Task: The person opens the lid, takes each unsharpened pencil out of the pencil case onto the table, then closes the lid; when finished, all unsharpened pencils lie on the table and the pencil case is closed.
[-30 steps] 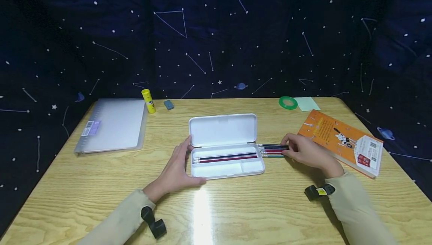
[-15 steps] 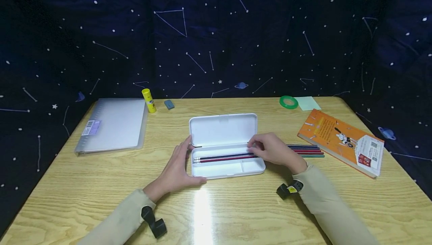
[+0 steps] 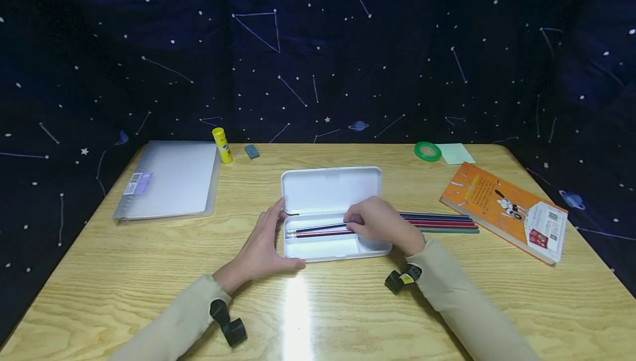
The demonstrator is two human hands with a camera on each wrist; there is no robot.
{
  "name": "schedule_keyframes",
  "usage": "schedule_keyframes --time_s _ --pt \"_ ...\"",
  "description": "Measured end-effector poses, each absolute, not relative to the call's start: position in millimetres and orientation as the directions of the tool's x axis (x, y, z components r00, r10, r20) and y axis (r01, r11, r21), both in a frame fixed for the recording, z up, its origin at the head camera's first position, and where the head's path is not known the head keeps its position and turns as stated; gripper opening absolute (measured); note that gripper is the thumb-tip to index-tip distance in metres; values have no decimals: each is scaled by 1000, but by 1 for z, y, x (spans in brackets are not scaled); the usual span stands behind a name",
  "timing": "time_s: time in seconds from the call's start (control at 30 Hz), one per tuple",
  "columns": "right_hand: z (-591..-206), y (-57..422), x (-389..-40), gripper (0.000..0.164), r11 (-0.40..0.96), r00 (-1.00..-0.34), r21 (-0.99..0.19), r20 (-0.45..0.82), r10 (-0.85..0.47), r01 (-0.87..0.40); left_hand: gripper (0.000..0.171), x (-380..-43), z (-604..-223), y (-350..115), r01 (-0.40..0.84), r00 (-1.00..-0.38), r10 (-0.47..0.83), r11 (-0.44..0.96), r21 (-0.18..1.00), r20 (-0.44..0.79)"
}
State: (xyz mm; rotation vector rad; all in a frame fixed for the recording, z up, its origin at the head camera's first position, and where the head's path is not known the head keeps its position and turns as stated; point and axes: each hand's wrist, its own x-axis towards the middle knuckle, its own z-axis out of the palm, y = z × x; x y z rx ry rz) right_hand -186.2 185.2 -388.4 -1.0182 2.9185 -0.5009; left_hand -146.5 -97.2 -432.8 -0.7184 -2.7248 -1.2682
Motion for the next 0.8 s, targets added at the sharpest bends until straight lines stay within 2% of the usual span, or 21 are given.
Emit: schedule_keyframes --time_s 0.2,0.4,0.6,0.8 --pt "-385 182 -183 5 740 -795 -315 92 -599 -594 133 -145 -432 -97 419 -896 381 556 718 227" --pt "-386 202 -170 7 764 -859 -416 92 -504 -493 133 -144 -433 -95 415 -895 389 552 723 217" --pt "-386 235 -161 7 797 -896 -419 118 -428 -436 132 -145 -433 -96 433 -890 390 562 705 236" --pt "-392 279 -152 3 798 -898 -412 202 -391 -440 132 -146 -432 -97 434 -890 390 572 696 235"
